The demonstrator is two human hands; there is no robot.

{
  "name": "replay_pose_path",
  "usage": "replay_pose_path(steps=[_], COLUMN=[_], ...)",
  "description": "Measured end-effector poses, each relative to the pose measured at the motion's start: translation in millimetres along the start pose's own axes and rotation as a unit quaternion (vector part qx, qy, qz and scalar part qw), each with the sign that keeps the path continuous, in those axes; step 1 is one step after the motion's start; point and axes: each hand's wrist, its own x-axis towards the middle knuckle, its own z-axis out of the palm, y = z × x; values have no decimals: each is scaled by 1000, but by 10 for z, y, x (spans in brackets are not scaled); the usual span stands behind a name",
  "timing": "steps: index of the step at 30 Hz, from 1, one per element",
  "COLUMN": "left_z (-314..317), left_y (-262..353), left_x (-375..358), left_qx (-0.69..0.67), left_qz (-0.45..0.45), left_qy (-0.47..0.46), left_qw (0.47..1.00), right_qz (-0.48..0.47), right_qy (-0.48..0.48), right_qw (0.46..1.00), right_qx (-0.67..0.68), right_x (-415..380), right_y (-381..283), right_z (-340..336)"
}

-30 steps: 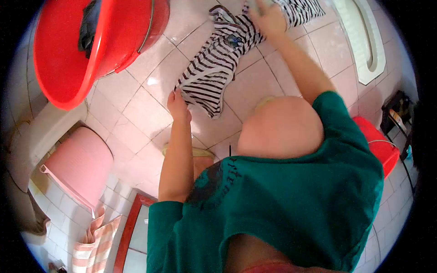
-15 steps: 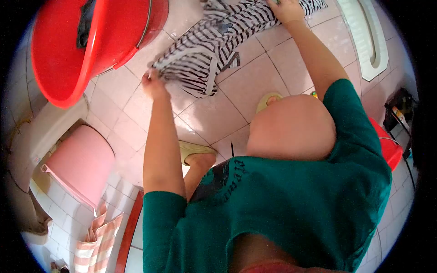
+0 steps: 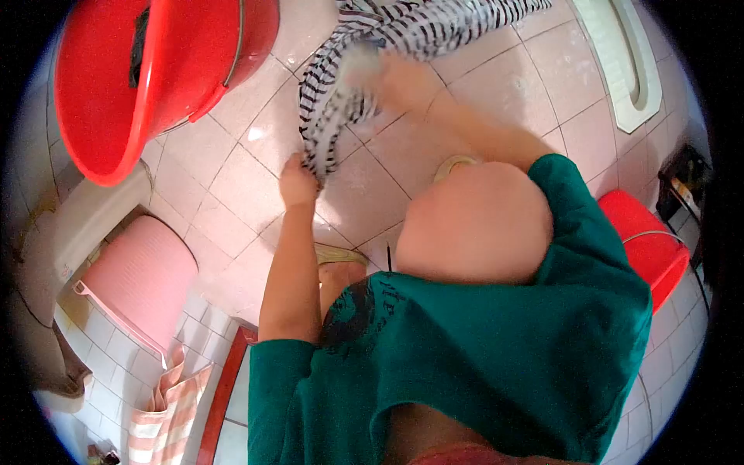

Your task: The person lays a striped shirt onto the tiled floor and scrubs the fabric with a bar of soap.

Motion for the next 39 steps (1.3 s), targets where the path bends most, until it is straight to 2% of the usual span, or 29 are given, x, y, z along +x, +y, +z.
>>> replay_pose_path(steps=[1,2,3,5,7,8,9,10,11,12,13,14,15,16,17,19,21,23,24,25,27,28,29,30,32,33,36,38,39], left_z=[-4,-112,-230,-229,122,264,352,282,289,297,281,129,45,-14,-69,-210,-242,-86,-193,-196,-185,-50,-39,-64,-194,-253,-383,-261,-168], left_y=[-204,-155,-71,0,-289,-334,-324,-84,-60,-59,-49,-94,-198,-327,-427,-522,-548,-439,-48,112,253,88,-70,-223,-497,-585,-521,-445,-359], left_x=[-3,-44,-47,-11,42,66,79,3,-19,-79,-125,-157,-199,-263,-337,-425,-408,-388,-390,-430,-510,-493,-542,-571,-658,-717,-717,-631,-590], left_qx=[25,20,14,69,54,-153,-351,-511,-510,-462,-410,-28,-27,-85,-142,-137,-134,-165,-48,-49,68,75,79,71,60,58,122,165,214], left_qz=[31,2,-25,-6,38,-54,-141,-192,-194,-153,-109,62,66,7,-54,-66,-75,-74,-98,-97,74,47,48,23,-29,-55,-88,-39,5], left_qy=[46,33,26,-7,17,12,4,2,3,-14,-33,-27,-27,-22,-19,-47,-80,-78,-108,-106,-119,-134,-138,-145,-151,-148,-164,-120,-78], left_qw=[998,999,999,998,998,987,926,838,838,873,905,997,997,996,988,987,985,980,988,988,988,987,986,987,986,986,975,978,974], right_qz=[-59,8,-11,68,64,59,16,-57,-156,-218,-214,-296,-374,-159,-45,31,93,94,93,12,-180,-263,-259,-243,-113,2,123,124,118], right_qy=[45,80,246,275,258,240,209,166,-2,-65,-66,-4,56,-78,31,226,203,237,269,291,94,-15,-15,-65,-44,28,300,327,328], right_qw=[990,992,969,953,959,966,978,984,988,974,974,955,926,976,984,969,968,963,957,956,978,964,965,968,992,995,926,934,934], right_qx=[-123,-94,-6,-107,-95,-79,13,27,0,20,25,6,-15,-125,-167,-92,-113,-87,-53,-25,-48,-31,-27,-9,-44,-97,-195,-72,-80], right_x=[304,467,468,423,395,414,247,-10,-102,-408,-473,-462,-424,-97,85,354,411,383,363,283,-225,-477,-536,-519,-205,91,345,324,305], right_y=[528,948,1213,1190,927,720,339,16,-206,-492,-436,-329,-221,-22,187,1138,1205,1010,866,670,100,-187,-177,-132,238,641,1630,1895,1939], right_z=[-213,-581,-901,-1132,-917,-729,-546,-259,43,200,209,158,110,-6,-472,-965,-1318,-1150,-945,-598,-175,32,47,35,-95,-358,-1079,-1264,-1296])
